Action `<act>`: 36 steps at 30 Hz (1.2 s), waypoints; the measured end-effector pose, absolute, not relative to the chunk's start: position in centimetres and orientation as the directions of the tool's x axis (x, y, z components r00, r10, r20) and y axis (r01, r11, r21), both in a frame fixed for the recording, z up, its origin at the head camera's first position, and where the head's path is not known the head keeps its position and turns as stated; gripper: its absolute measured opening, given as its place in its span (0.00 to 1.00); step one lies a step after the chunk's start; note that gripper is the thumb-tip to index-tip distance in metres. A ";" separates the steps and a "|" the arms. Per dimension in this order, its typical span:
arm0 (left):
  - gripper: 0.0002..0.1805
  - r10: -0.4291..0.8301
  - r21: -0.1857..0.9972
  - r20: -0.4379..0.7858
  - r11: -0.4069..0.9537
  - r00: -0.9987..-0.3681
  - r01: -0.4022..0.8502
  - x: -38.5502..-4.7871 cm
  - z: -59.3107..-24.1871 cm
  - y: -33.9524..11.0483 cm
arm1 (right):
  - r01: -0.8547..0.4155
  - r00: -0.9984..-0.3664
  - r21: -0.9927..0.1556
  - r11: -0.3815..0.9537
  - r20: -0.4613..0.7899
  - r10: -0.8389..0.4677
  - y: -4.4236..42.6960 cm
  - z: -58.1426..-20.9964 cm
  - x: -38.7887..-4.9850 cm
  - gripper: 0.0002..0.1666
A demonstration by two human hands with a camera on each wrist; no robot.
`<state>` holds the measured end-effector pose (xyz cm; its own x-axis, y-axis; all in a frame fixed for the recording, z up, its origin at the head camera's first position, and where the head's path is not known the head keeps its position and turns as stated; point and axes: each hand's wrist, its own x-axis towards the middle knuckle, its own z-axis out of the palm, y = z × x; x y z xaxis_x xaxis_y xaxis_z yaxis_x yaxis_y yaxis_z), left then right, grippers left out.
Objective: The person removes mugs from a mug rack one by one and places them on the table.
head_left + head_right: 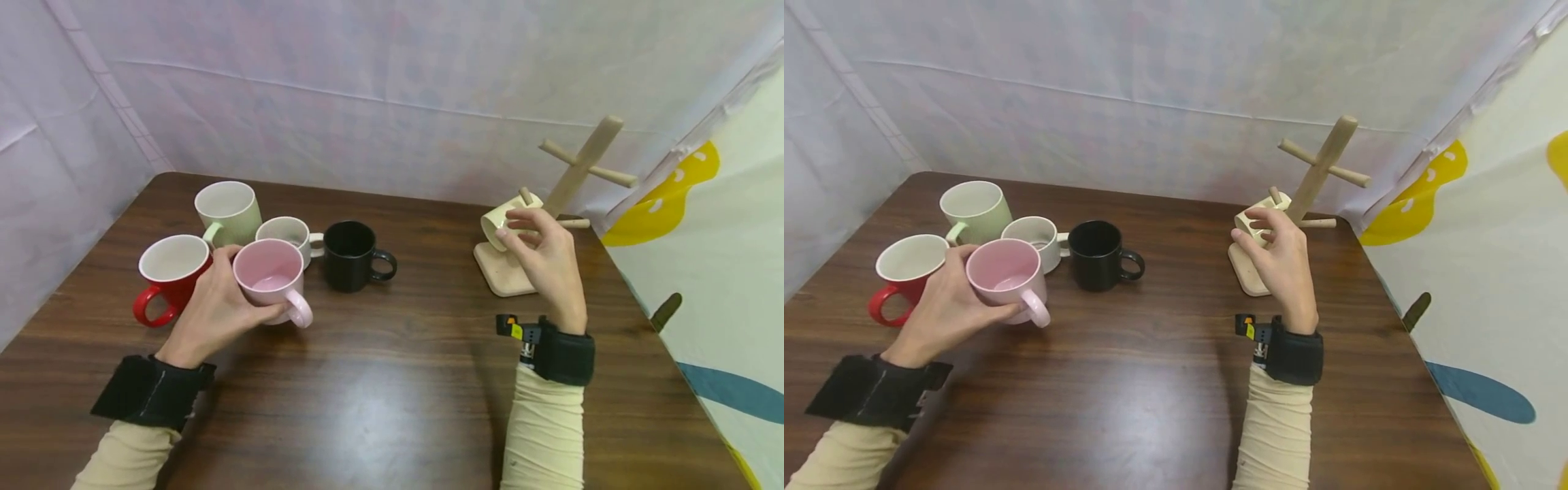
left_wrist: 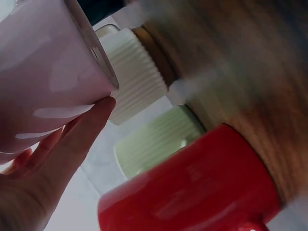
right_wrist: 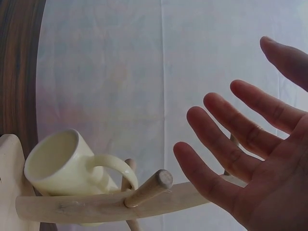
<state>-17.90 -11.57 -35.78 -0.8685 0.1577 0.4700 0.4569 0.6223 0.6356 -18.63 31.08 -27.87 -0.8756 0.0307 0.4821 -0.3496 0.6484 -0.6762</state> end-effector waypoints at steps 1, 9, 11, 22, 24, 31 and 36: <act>0.49 0.151 0.636 0.468 0.626 -0.871 0.450 -17.9 -35.9 -11.6 | -0.350 -0.875 -0.676 0.648 0.482 0.031 31.1 -27.9 -18.6 0.18; 0.49 0.124 0.646 0.434 0.647 -0.892 0.404 -17.9 -36.7 -12.1 | -0.357 -0.873 -0.680 0.640 0.487 0.030 31.0 -27.9 -18.6 0.18; 0.49 0.118 0.650 0.421 0.652 -0.899 0.390 -17.9 -36.9 -12.2 | -0.361 -0.872 -0.681 0.637 0.489 0.029 31.0 -28.0 -18.6 0.18; 0.48 0.128 0.666 0.378 0.651 -0.917 0.365 -18.2 -37.5 -12.1 | -0.361 -0.864 -0.673 0.645 0.503 0.041 31.3 -27.9 -18.6 0.18; 0.48 0.130 0.663 0.379 0.653 -0.916 0.367 -18.2 -37.6 -12.2 | -0.358 -0.863 -0.672 0.648 0.503 0.046 31.4 -27.9 -18.5 0.18; 0.49 0.133 0.648 0.376 0.670 -0.917 0.362 -18.2 -37.6 -12.4 | -0.362 -0.863 -0.682 0.636 0.503 0.047 31.5 -27.9 -18.4 0.19; 0.48 0.134 0.642 0.372 0.678 -0.918 0.359 -18.3 -37.7 -12.5 | -0.365 -0.862 -0.684 0.631 0.505 0.050 31.4 -27.8 -18.4 0.18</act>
<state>-18.27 -12.48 -37.66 -0.9183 0.1344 0.3724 0.3593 0.6777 0.6415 -18.41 31.43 -27.81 -0.8615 0.0499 0.5053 -0.3647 0.6314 -0.6843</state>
